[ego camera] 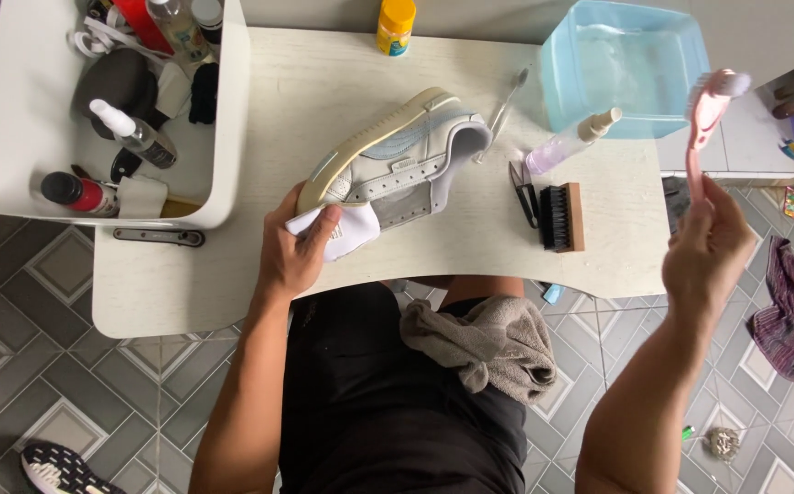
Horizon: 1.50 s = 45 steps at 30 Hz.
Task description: The person cleans a white sneaker on a table using a small brush, a cloth, and a pink long-handled brush. They scrub the shoe's upper and wipe it with a cloth, repeating the process across the surface.
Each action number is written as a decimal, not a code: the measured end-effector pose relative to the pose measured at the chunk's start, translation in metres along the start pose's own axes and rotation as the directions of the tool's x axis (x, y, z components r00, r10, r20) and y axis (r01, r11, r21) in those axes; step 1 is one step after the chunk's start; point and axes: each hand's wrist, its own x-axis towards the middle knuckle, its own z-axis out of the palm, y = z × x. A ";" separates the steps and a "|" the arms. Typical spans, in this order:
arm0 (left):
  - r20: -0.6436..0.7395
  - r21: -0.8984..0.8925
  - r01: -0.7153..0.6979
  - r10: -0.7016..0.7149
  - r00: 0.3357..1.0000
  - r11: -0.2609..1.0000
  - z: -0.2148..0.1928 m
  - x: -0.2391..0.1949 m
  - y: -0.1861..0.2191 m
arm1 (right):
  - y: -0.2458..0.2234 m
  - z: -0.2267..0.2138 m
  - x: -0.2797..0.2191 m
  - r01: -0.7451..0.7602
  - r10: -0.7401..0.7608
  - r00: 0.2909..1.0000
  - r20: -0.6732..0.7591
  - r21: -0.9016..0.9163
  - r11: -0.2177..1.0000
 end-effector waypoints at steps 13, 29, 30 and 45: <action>0.015 -0.003 -0.001 0.001 1.000 1.000 -0.001 -0.002 0.004 | -0.002 0.049 0.006 0.066 -0.045 0.994 0.096 -0.219 0.974; 0.031 0.044 -0.011 0.009 0.999 0.999 0.002 -0.001 0.002 | -0.020 0.018 -0.070 -0.085 0.073 0.996 -0.059 -0.231 0.969; 0.025 0.046 0.000 -0.001 1.000 0.999 0.001 -0.001 0.000 | -0.021 0.017 -0.073 -0.038 0.014 0.994 -0.109 -0.223 0.974; -0.015 0.056 -0.089 0.090 0.996 0.994 0.003 -0.003 -0.014 | -0.075 0.114 -0.150 0.169 0.329 0.411 0.850 -0.426 0.889</action>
